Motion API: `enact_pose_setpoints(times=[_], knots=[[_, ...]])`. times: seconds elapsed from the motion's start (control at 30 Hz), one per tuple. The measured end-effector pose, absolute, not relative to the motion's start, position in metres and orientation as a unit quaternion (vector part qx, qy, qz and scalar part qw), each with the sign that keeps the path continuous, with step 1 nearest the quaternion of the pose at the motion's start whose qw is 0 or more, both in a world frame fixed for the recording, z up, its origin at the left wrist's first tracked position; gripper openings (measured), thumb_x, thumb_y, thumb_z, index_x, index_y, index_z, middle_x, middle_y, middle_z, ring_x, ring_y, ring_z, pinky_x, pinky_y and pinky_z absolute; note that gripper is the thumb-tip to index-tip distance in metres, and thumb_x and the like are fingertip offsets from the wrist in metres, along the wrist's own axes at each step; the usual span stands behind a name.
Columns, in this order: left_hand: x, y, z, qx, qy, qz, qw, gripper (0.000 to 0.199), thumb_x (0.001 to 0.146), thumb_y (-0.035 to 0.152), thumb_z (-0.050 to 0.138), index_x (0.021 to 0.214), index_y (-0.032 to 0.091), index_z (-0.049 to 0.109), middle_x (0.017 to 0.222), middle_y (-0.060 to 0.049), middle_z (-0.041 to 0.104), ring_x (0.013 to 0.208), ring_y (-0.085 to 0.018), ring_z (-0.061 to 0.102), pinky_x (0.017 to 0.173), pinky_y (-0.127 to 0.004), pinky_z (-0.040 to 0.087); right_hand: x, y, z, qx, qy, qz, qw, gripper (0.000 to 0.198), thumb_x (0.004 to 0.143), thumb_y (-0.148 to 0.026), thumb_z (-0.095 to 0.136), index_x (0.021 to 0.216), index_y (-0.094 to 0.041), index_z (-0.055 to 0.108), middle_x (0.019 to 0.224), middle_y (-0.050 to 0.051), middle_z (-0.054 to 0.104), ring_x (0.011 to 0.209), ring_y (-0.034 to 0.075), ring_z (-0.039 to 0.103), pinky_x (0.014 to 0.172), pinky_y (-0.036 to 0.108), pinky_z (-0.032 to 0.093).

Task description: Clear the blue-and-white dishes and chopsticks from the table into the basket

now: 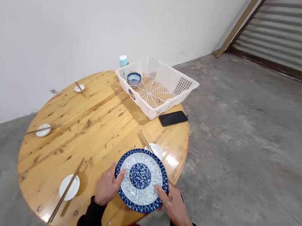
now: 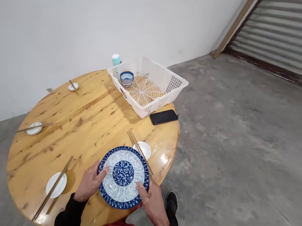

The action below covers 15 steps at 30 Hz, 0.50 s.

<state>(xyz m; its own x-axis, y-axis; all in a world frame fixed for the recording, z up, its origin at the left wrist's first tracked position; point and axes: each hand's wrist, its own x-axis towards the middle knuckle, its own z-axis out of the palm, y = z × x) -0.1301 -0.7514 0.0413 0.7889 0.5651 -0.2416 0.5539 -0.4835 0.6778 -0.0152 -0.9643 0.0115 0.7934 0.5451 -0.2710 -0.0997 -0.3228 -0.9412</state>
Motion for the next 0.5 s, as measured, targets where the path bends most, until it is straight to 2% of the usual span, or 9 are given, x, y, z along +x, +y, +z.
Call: enact_pose_setpoints(times=[0.1,0.3,0.5], knots=[[-0.105,-0.797,0.052,0.857,0.319,0.022,0.404,0.023,0.099,0.042,0.047,0.095,0.023,0.058,0.093,-0.007,0.075,0.088,-0.024,0.071,0.080,-0.034,0.049,0.013,-1.010,0.030,-0.743,-0.117,0.336,0.567,0.041,0.078,-0.065,0.057,0.074,-0.024,0.055,0.057,0.001,0.058,0.042,0.021,0.057,0.040,0.032,0.048],[-0.044,-0.911,0.055,0.831,0.323,0.045,0.452,0.027,0.098,0.043,0.049,0.102,0.021,0.063,0.099,-0.007,0.076,0.092,-0.023,0.070,0.085,-0.034,0.051,0.082,-1.120,0.055,-0.777,-0.121,0.316,0.530,0.041,0.072,-0.066,0.056,0.071,-0.025,0.057,0.055,0.001,0.059,0.039,0.021,0.057,0.040,0.032,0.046],[0.016,-0.988,0.054,0.819,0.310,0.062,0.479,0.022,0.096,0.038,0.054,0.096,0.019,0.064,0.090,-0.005,0.072,0.085,-0.022,0.065,0.077,-0.032,0.049,0.149,-1.197,0.068,-0.796,-0.132,0.311,0.502,0.041,0.067,-0.068,0.058,0.060,-0.027,0.055,0.045,0.002,0.055,0.035,0.022,0.055,0.039,0.034,0.046]])
